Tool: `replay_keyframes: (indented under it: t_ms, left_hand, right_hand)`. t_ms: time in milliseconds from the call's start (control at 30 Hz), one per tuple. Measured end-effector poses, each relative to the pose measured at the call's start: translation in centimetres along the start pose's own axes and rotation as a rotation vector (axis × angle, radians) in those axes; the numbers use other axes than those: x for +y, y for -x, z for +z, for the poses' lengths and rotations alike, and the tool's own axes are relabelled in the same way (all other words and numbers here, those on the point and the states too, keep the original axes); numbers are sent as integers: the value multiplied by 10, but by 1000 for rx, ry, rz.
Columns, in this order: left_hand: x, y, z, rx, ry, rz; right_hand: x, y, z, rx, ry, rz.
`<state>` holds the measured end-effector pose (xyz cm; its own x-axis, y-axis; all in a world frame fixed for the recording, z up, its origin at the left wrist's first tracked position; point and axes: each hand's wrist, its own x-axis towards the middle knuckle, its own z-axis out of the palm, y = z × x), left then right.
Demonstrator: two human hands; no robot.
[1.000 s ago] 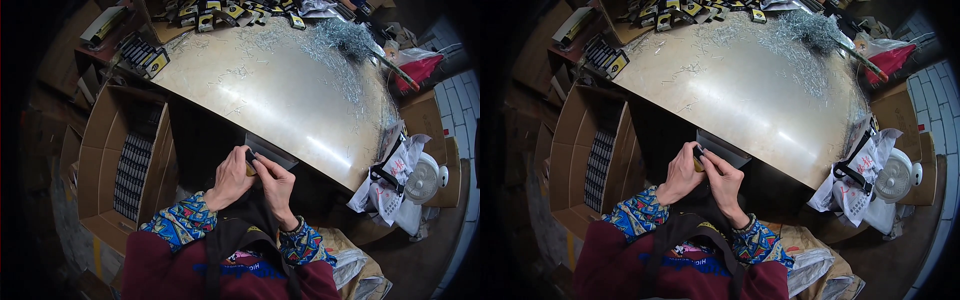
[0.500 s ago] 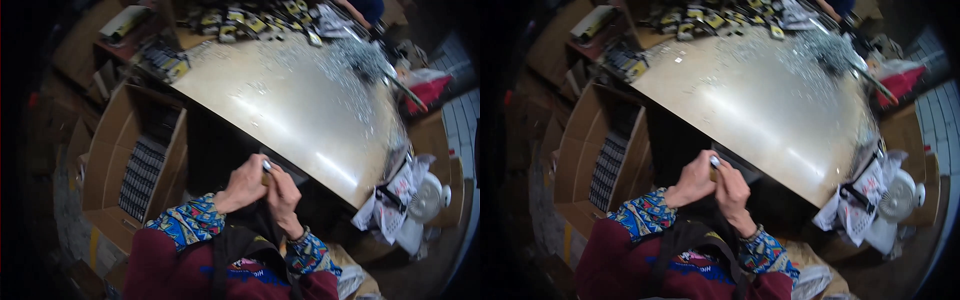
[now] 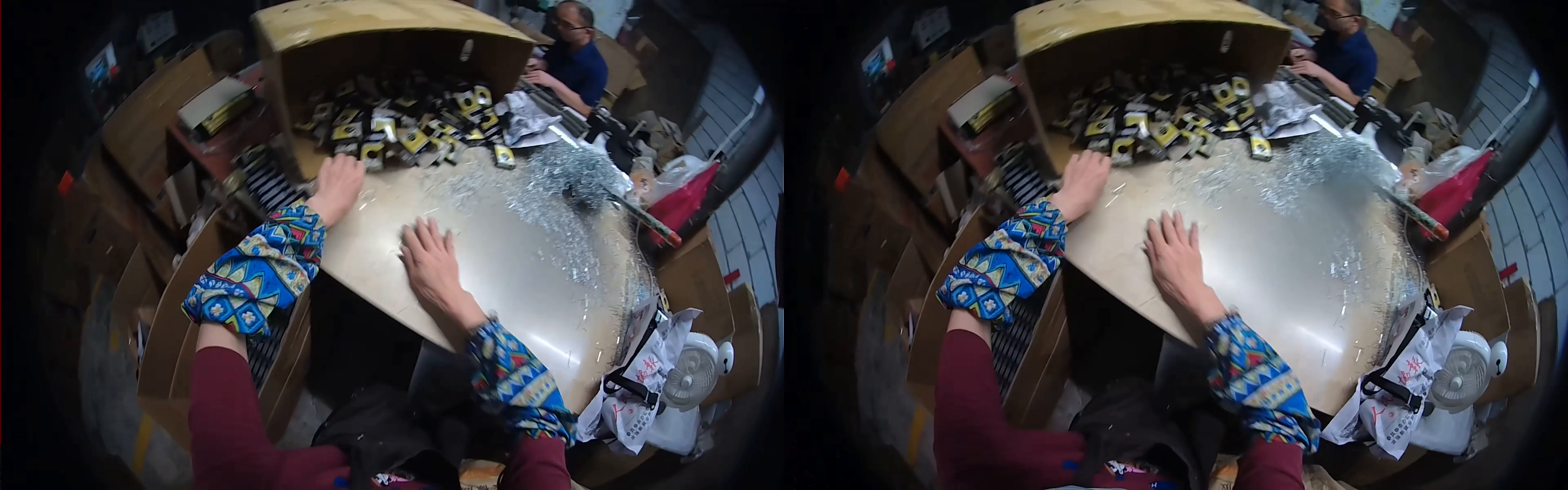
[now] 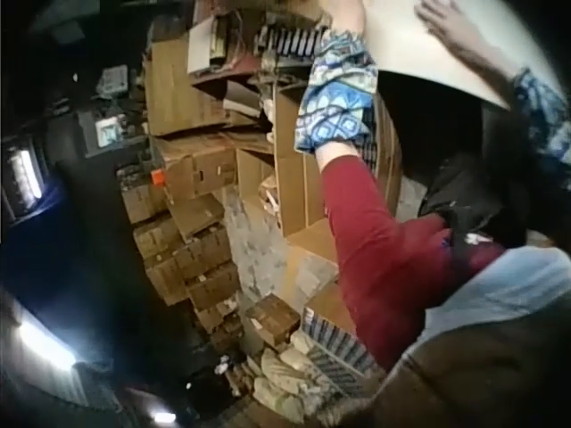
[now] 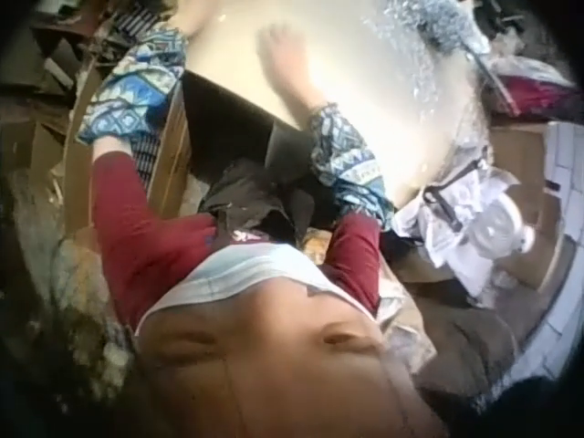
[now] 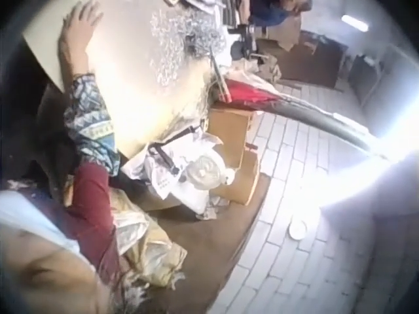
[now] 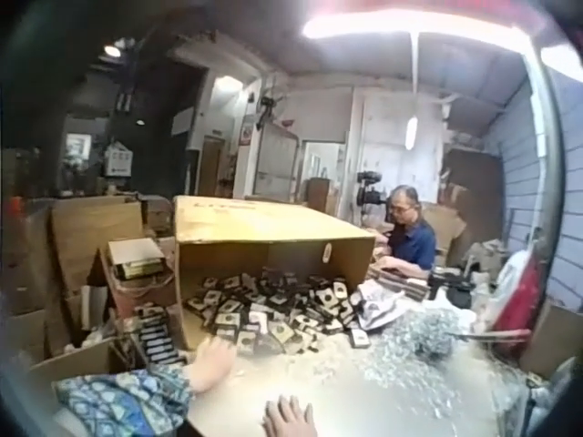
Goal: Sorting, inspecting, and packaging capacitors into plastic bags and cardboard boxes on a workbench.
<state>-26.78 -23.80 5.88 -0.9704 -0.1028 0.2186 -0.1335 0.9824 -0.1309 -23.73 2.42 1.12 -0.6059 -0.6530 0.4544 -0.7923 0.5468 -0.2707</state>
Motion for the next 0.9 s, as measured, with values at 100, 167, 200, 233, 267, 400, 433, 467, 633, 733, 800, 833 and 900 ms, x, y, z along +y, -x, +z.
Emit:
replay_keyframes:
  t_ms: [100,167,200,233,267,400,433,467,633,733,800,833,900]
  left_hand:
    - [21,-54,5,-45,205,-168]
    - [39,-73,1,-57,430,-370]
    - [36,-76,2,-58,431,-369]
    - [35,-79,5,-81,391,-362]
    - [34,-79,8,-106,350,-353]
    - [11,-83,-11,-283,253,-349]
    - [23,-80,-36,-297,274,-350]
    - [15,-74,-45,-330,228,-291]
    - [22,-16,-86,-283,781,-194]
    - [87,37,-106,-542,1592,-238]
    - [113,77,-98,-607,1851,-283]
    - [121,95,-93,-639,1879,-305]
    - [142,126,-89,-629,1903,-317]
  right_hand:
    - [55,-52,13,24,162,43]
    - [99,-71,13,6,297,139]
    - [111,-75,8,5,297,140]
    - [124,-72,-1,-56,284,220]
    - [136,-67,-12,-118,269,301]
    - [149,-12,-50,-222,236,281]
    - [146,8,-61,-232,241,319]
    - [141,23,-67,-237,241,331]
    - [105,90,-89,-175,128,259]
    - [109,119,-116,-230,83,259]
    - [138,121,-111,34,-30,335]
    - [142,117,-108,29,-39,332]
    - [151,119,-108,75,315,573]
